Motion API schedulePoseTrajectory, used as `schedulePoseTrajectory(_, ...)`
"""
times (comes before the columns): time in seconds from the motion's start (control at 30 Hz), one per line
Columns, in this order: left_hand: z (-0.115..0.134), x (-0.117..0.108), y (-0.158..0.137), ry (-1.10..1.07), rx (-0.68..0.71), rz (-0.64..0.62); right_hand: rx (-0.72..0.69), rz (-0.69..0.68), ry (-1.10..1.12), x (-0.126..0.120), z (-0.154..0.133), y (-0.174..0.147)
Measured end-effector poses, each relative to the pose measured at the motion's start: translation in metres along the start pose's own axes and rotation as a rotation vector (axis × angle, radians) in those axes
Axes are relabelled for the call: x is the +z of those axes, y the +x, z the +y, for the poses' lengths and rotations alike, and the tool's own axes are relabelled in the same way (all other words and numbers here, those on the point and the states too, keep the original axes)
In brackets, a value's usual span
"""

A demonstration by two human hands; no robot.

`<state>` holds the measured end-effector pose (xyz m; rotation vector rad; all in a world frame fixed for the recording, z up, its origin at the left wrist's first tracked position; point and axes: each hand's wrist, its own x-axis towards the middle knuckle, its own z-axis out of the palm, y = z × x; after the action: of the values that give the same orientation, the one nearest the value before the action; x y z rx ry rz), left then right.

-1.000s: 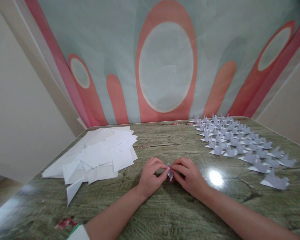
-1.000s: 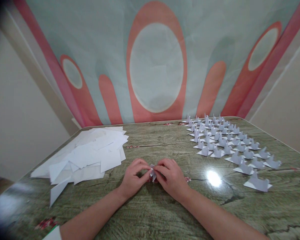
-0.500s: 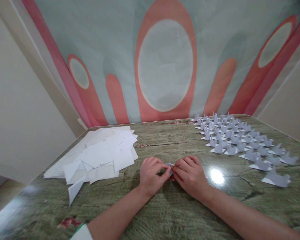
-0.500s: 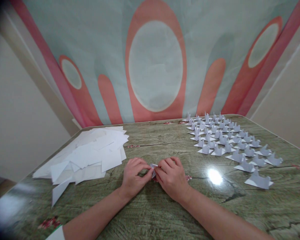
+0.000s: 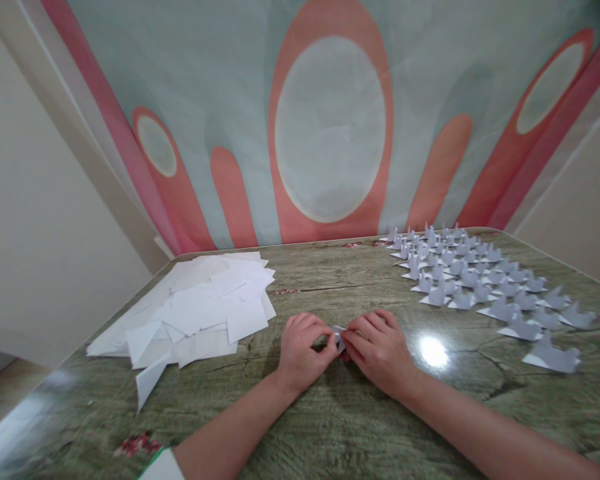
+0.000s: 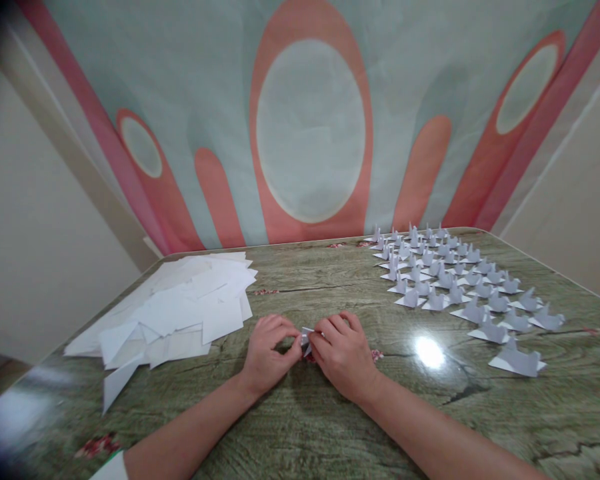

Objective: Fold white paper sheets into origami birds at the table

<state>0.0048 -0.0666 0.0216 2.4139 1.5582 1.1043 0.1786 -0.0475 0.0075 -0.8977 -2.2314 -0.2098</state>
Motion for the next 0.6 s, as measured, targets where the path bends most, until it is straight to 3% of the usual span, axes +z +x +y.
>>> schedulePoseTrajectory(0.6, -0.0072, 0.0010, -0.0010, -0.125, 0.059, 0.008, -0.009, 0.024, 0.077, 0.0009, 0.0051, 0.0001)
